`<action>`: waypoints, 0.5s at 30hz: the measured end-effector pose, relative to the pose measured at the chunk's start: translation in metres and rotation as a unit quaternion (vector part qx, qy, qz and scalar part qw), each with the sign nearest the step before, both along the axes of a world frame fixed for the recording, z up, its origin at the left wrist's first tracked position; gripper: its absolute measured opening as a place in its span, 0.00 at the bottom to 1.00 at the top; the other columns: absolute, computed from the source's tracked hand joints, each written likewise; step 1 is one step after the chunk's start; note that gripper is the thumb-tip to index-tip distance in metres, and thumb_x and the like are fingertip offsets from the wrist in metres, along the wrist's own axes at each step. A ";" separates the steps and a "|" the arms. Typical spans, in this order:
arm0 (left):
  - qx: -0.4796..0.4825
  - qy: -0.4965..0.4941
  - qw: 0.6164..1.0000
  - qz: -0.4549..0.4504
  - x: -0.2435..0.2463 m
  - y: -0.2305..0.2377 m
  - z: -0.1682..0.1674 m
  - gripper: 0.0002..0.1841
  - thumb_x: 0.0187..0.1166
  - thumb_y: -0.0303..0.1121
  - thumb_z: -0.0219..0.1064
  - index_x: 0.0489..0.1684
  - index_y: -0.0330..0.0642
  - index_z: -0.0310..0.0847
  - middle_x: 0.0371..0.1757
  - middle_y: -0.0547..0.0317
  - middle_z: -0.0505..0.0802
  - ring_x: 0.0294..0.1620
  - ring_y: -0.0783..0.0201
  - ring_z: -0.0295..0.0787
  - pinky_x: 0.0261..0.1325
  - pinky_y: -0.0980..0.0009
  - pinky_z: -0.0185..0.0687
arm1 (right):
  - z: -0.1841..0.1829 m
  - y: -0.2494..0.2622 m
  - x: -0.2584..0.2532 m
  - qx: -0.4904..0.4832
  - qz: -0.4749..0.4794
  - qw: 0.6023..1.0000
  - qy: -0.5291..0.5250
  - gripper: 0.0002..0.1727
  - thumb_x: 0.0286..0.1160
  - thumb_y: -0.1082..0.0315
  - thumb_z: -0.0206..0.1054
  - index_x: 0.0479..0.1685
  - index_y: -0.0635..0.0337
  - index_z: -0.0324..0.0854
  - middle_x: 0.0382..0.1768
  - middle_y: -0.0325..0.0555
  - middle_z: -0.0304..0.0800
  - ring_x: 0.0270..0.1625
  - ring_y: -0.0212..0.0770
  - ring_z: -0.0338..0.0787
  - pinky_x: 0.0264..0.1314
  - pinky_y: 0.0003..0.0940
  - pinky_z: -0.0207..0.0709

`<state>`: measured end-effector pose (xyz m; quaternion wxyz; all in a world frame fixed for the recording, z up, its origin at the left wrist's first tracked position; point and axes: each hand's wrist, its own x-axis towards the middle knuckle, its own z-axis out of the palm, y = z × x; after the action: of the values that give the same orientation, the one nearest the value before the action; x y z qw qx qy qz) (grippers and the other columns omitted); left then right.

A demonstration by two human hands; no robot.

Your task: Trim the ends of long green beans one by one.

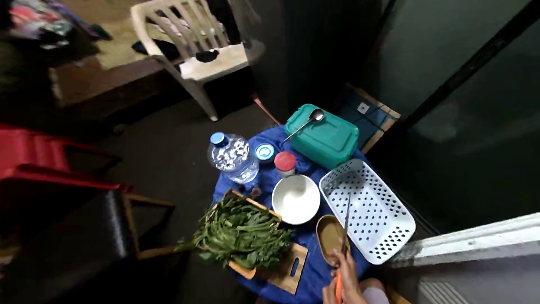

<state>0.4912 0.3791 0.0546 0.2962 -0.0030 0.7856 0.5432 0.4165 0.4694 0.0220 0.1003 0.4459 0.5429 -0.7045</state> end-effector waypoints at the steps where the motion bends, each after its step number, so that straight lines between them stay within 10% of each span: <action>1: 0.025 0.027 0.999 0.011 0.011 -0.001 -0.027 0.27 0.87 0.30 0.56 0.83 0.24 0.62 0.71 0.23 0.77 0.70 0.35 0.80 0.75 0.46 0.77 | -0.012 0.005 0.003 -0.004 -0.002 1.000 -0.007 0.28 0.90 0.65 0.53 0.88 0.57 0.59 0.40 0.46 0.84 0.24 0.32 0.77 0.22 0.28 0.71; 6: -0.018 0.022 0.973 0.227 0.000 -0.057 -0.082 0.26 0.86 0.37 0.63 0.78 0.30 0.72 0.74 0.32 0.81 0.68 0.44 0.85 0.71 0.50 0.81 | -0.049 0.023 0.003 -0.036 0.016 0.998 0.042 0.24 0.91 0.68 0.50 0.84 0.60 0.63 0.25 0.38 0.78 0.16 0.30 0.75 0.17 0.25 0.75; 10: -0.093 0.068 0.829 0.547 -0.026 -0.149 -0.143 0.33 0.85 0.32 0.65 0.84 0.23 0.57 0.71 0.24 0.79 0.66 0.39 0.82 0.68 0.48 0.80 | -0.066 0.047 0.013 0.104 0.163 0.980 0.054 0.25 0.90 0.72 0.53 0.84 0.64 0.65 0.30 0.45 0.82 0.22 0.33 0.82 0.27 0.29 0.81; 15: -0.108 -0.081 0.800 0.585 -0.073 -0.238 -0.161 0.29 0.89 0.37 0.61 0.85 0.30 0.61 0.66 0.25 0.83 0.59 0.34 0.86 0.56 0.39 0.83 | -0.091 0.077 0.034 0.303 0.371 0.870 0.115 0.29 0.85 0.72 0.58 0.85 0.67 0.66 0.42 0.63 0.90 0.35 0.52 0.90 0.43 0.51 0.86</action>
<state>0.4177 0.1412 -0.1069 -0.0173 -0.5383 0.6607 0.5229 0.4503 0.5464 -0.0690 0.1508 0.1363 0.8629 -0.4628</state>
